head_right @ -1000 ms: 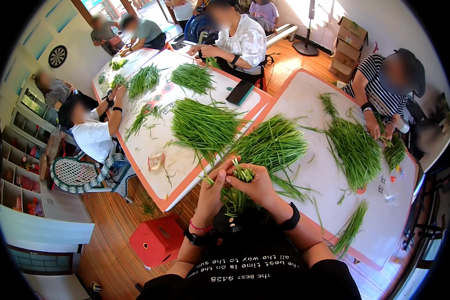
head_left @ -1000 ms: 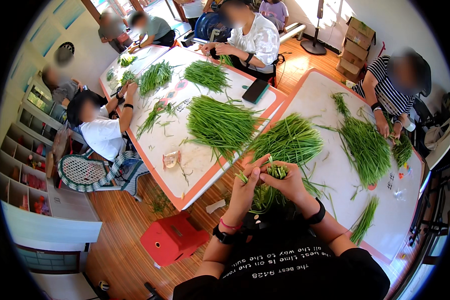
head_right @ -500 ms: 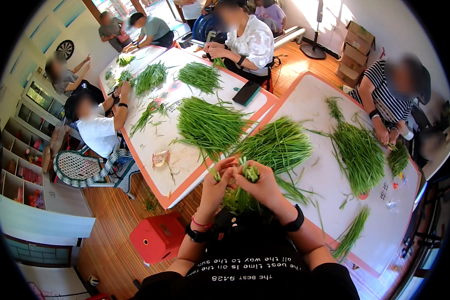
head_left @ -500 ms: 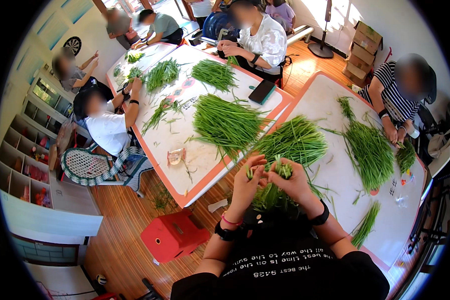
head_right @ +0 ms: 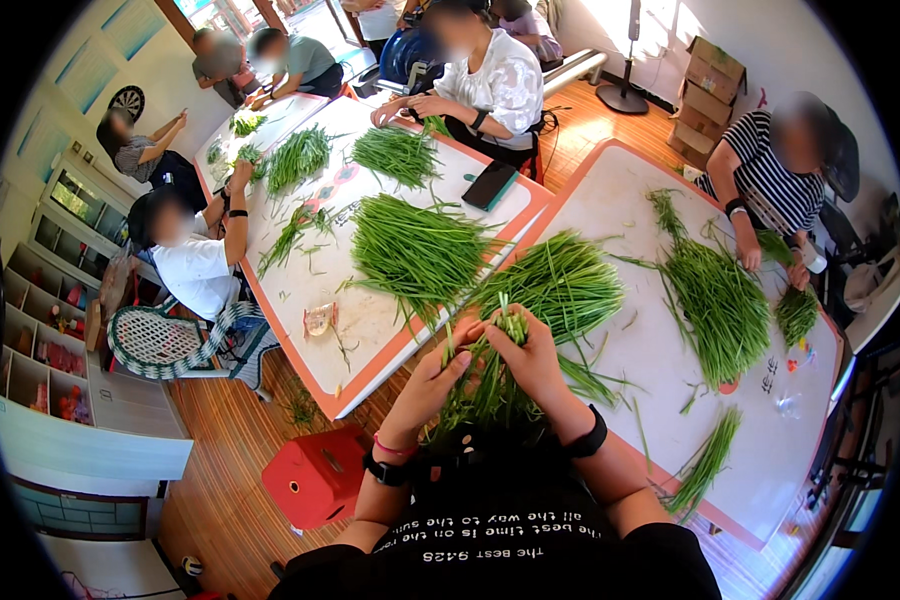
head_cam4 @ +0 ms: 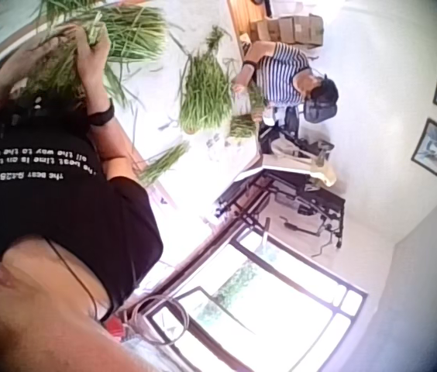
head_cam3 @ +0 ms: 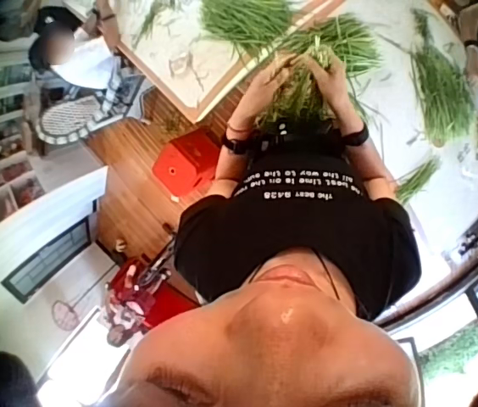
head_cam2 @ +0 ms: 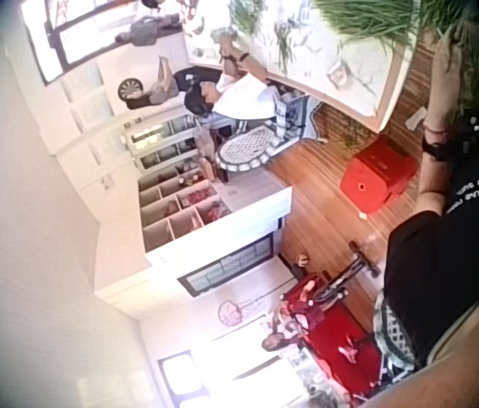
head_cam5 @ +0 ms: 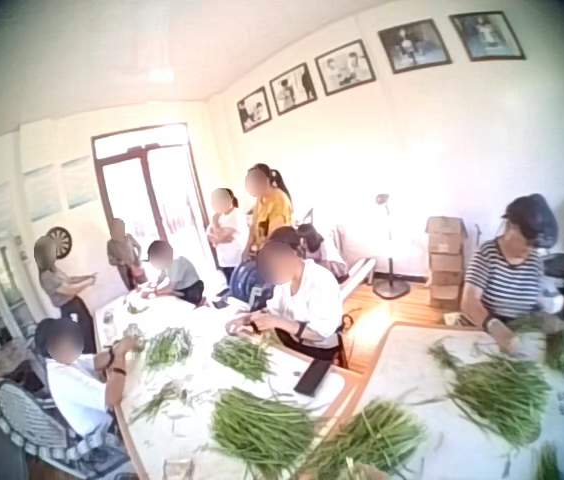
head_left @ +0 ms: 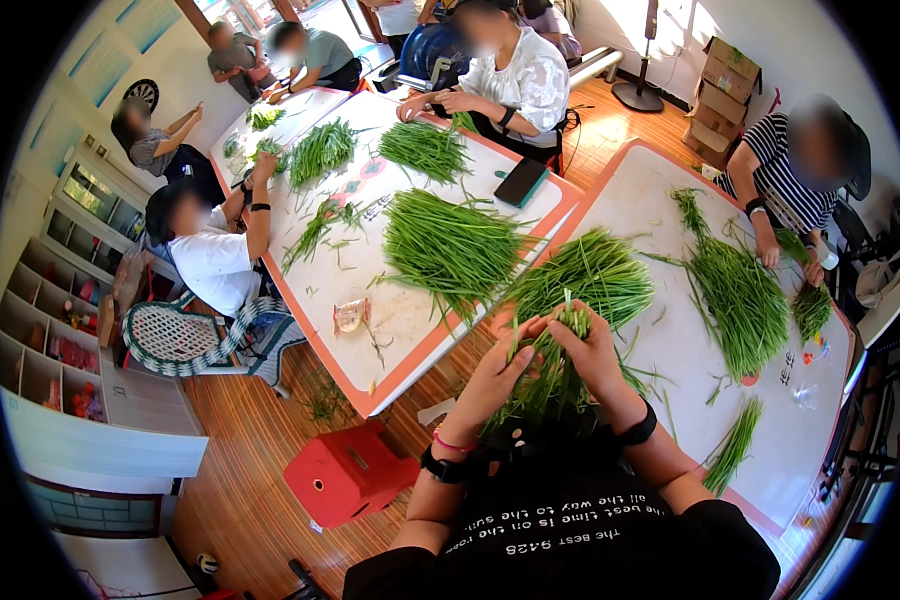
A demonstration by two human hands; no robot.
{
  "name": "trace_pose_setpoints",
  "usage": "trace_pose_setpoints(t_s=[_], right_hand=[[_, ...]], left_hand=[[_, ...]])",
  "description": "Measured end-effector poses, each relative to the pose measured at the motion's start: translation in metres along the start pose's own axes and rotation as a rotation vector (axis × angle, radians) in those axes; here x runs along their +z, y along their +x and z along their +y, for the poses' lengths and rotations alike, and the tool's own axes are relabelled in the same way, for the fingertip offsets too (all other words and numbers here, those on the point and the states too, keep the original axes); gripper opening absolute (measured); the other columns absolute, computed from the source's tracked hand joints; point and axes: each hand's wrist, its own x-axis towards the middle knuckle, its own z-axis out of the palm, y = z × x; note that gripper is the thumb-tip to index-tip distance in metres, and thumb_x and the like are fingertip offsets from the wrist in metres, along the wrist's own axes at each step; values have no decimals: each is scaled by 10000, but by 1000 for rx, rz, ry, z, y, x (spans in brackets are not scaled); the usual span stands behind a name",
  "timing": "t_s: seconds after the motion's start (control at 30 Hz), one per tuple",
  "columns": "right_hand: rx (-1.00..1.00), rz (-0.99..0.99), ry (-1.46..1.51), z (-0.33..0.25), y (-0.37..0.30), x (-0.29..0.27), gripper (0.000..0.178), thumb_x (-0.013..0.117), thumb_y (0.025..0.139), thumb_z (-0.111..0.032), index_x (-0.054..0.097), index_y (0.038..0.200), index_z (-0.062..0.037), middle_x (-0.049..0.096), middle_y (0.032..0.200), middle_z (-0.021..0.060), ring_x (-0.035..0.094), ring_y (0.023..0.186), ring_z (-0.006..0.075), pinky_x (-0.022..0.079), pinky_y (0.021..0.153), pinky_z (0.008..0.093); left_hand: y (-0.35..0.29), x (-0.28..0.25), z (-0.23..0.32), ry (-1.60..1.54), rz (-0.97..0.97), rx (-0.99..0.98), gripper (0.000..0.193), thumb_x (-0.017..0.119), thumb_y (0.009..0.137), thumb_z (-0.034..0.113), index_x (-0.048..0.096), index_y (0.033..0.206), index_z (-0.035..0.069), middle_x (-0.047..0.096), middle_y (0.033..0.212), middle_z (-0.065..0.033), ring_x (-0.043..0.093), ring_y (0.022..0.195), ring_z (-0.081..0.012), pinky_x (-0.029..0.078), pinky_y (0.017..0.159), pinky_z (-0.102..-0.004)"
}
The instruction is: The person sorts and cleans bunches of long green leaves on a table by hand, picking through the stalks and separating them into piles.
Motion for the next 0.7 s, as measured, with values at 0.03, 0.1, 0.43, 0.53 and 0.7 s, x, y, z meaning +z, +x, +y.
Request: trace_pose_setpoints(t_s=[0.03, 0.1, 0.43, 0.53, 0.7], right_hand=[[34, 11, 62, -2, 0, -1, 83, 559, 833, -58, 517, 873, 2, 606, 766, 39, 556, 711, 88, 446, 662, 224], [46, 3, 78, -4, -1, -1, 87, 563, 832, -54, 516, 878, 1, 604, 768, 39, 554, 704, 84, 450, 652, 224], [-195, 17, -203, 6, 2, 1, 97, 629, 806, -74, 609, 853, 8, 625, 747, 29, 573, 693, 75, 462, 632, 213], [-54, -11, -41, -6, -1, -1, 102, 648, 789, -83, 598, 843, -13, 619, 743, 35, 562, 677, 83, 458, 622, 229], [-193, -213, -290, 1, -7, 1, 161, 681, 763, -120, 594, 859, -24, 604, 735, 79, 570, 676, 119, 455, 630, 263]], left_hand=[[0, -2, 0, 22, 10, -2, 381, 429, 930, 114, 385, 1296, 20, 535, 1135, -62, 512, 942, -111, 433, 792, -253], [0, -5, -5, 65, 28, -5, 357, 398, 945, 140, 402, 1276, 6, 529, 1126, -83, 517, 947, -119, 420, 820, -249], [1, -7, -15, 348, -143, 112, 449, 412, 932, 119, 297, 1347, -5, 385, 1334, -116, 348, 1228, -179, 260, 1013, -279], [3, -15, -29, 335, -97, 85, 484, 443, 918, 151, 287, 1344, -18, 369, 1343, -149, 294, 1272, -227, 216, 1042, -313], [6, -19, -53, 353, -77, 47, 476, 483, 816, 15, 392, 1284, 25, 407, 1308, -157, 326, 1242, -299, 241, 1036, -365]])
